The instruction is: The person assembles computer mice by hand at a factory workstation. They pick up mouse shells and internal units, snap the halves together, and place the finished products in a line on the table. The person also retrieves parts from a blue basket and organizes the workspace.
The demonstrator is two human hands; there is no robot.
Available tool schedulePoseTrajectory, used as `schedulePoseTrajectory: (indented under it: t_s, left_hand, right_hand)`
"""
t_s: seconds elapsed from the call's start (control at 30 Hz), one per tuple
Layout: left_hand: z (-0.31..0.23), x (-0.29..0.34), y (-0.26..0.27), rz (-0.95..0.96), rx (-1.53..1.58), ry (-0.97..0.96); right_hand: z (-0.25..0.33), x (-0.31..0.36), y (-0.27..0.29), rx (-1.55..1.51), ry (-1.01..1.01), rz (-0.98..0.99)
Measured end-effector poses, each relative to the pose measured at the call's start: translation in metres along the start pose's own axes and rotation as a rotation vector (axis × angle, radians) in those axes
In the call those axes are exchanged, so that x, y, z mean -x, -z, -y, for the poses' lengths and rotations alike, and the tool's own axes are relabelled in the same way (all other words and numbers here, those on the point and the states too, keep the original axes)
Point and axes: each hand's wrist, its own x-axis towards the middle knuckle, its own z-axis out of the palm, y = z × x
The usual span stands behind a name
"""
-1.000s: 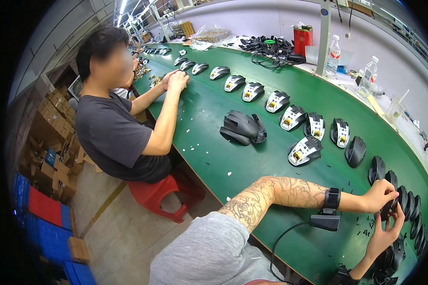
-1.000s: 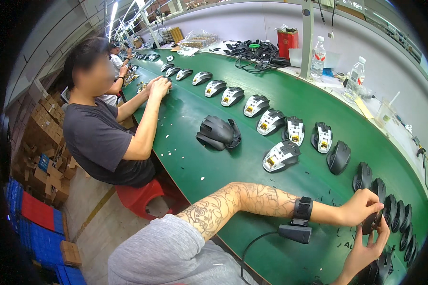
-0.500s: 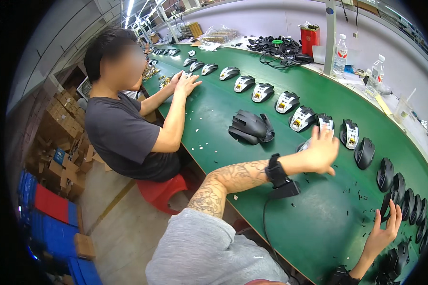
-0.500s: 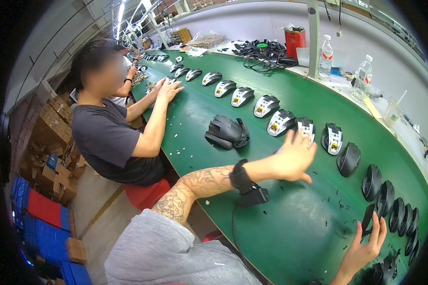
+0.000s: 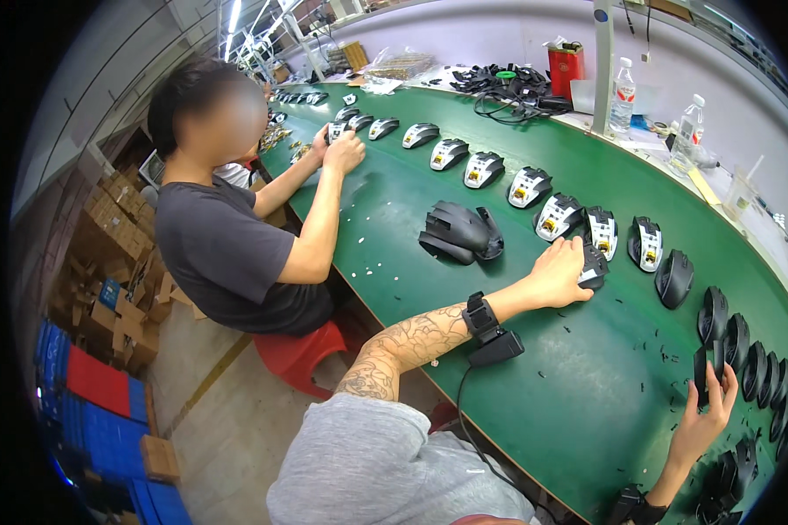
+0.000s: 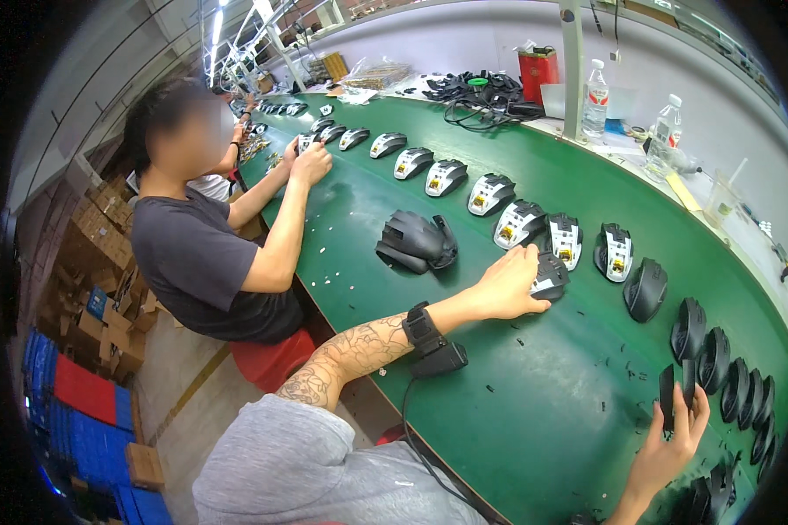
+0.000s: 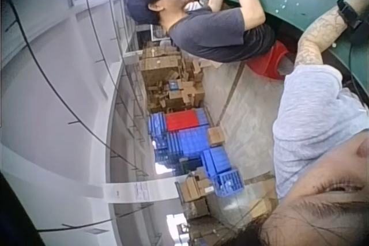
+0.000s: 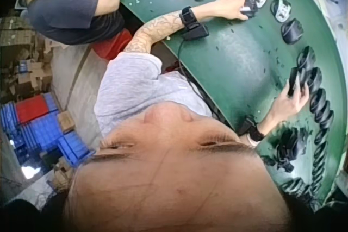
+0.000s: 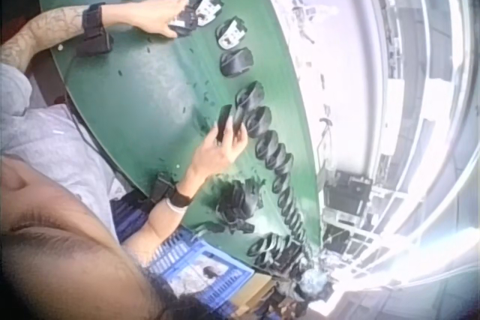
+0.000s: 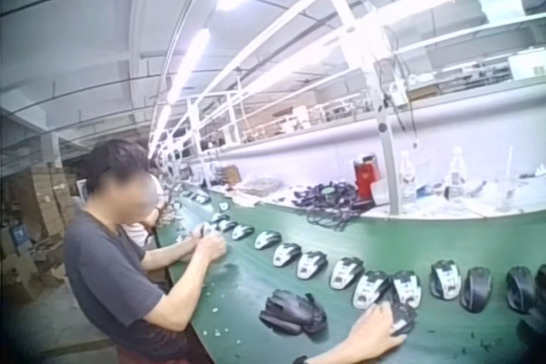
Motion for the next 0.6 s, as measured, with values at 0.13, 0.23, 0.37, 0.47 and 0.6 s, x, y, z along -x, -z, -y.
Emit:
schedulePoseTrajectory:
  t_s: [0.13,0.23,0.37,0.47,0.6]
  left_hand:
    - [-0.033,0.002,0.016,-0.091,0.29,0.057]
    - [-0.04,0.011,0.018,-0.092,0.877,0.178]
    - [-0.039,0.013,0.009,0.525,1.85,0.319]
    - [-0.05,0.02,0.001,0.678,1.968,0.345]
    - [-0.058,0.033,-0.005,0.744,1.967,0.415]
  right_hand:
    - [0.003,-0.002,0.003,0.029,0.016,0.002]
    - [0.011,-0.006,-0.006,-0.033,-0.01,0.041]
    - [0.001,-0.006,-0.01,0.009,0.038,-0.023]
    - [-0.006,-0.004,-0.011,0.001,0.004,-0.041]
    - [0.003,-0.005,-0.011,-0.05,-0.042,-0.051]
